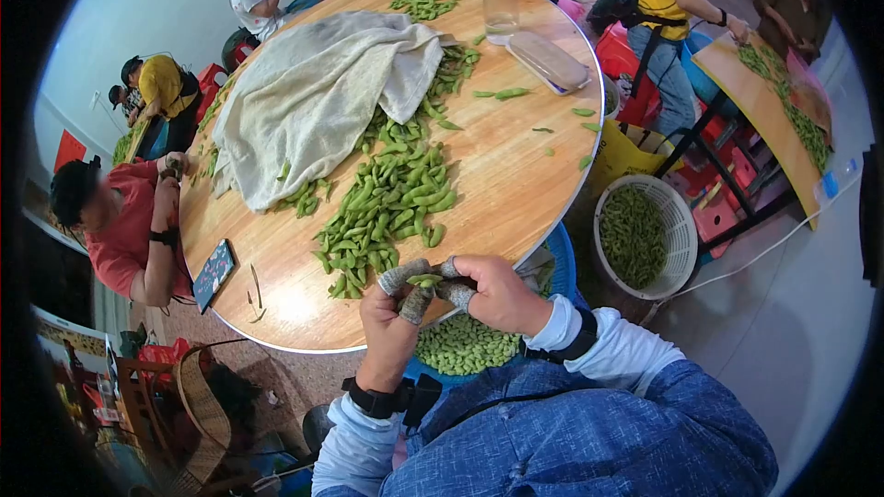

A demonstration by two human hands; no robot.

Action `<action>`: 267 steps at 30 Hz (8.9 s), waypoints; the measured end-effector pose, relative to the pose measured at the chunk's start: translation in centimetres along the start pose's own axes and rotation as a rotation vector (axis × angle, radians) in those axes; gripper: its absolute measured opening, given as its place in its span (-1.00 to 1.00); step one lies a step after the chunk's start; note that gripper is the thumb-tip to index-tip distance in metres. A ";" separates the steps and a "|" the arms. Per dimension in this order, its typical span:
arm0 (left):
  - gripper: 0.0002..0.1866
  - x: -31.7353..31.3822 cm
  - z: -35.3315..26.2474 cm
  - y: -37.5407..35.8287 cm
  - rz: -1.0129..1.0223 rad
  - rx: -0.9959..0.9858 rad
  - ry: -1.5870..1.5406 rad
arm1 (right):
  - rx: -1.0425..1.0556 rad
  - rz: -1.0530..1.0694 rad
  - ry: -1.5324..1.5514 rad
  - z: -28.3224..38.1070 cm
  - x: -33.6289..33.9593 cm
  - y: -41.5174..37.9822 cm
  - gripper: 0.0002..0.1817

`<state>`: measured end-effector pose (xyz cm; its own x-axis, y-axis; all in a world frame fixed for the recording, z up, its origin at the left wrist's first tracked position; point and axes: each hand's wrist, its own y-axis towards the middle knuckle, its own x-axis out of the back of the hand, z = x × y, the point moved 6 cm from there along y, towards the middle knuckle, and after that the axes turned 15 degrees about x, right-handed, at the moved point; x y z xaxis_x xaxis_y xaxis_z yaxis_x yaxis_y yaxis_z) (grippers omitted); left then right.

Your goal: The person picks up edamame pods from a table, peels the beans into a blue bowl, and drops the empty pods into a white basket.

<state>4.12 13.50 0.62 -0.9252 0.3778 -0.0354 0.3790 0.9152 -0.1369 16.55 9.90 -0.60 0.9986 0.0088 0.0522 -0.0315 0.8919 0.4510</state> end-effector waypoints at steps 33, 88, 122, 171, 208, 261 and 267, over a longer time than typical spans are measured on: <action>-0.83 -2.3 2.7 -2.6 0.243 0.401 -0.160 | -0.344 -0.083 0.378 2.3 1.4 -1.8 -0.87; -0.79 -2.5 4.9 -2.4 0.273 0.689 -0.529 | 0.216 0.077 -0.195 2.9 0.8 -1.2 -0.86; -0.72 -2.6 4.2 -4.5 0.385 0.452 0.083 | -0.150 0.071 -0.103 3.0 3.0 -4.7 -0.88; -0.87 -2.3 0.8 -3.7 0.112 0.109 0.469 | -0.397 -0.035 0.461 0.1 1.1 -4.3 -0.84; -0.94 -3.8 2.1 -3.7 0.252 0.354 -0.080 | -0.368 -0.056 0.468 1.7 1.0 -4.6 -0.83; -0.86 -4.4 -3.8 3.6 -0.030 -0.254 1.279 | -0.322 -0.727 -0.361 1.4 19.9 -11.2 -0.89; -0.93 -5.8 -2.3 6.8 0.063 -0.400 1.462 | -0.314 -0.791 -0.339 1.1 20.1 -12.5 -0.85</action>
<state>12.07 17.85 2.15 -0.1672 -0.0009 0.9859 0.6183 0.7788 0.1056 36.92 -1.57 -4.16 0.6562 -0.7462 0.1119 0.7192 0.6634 0.2066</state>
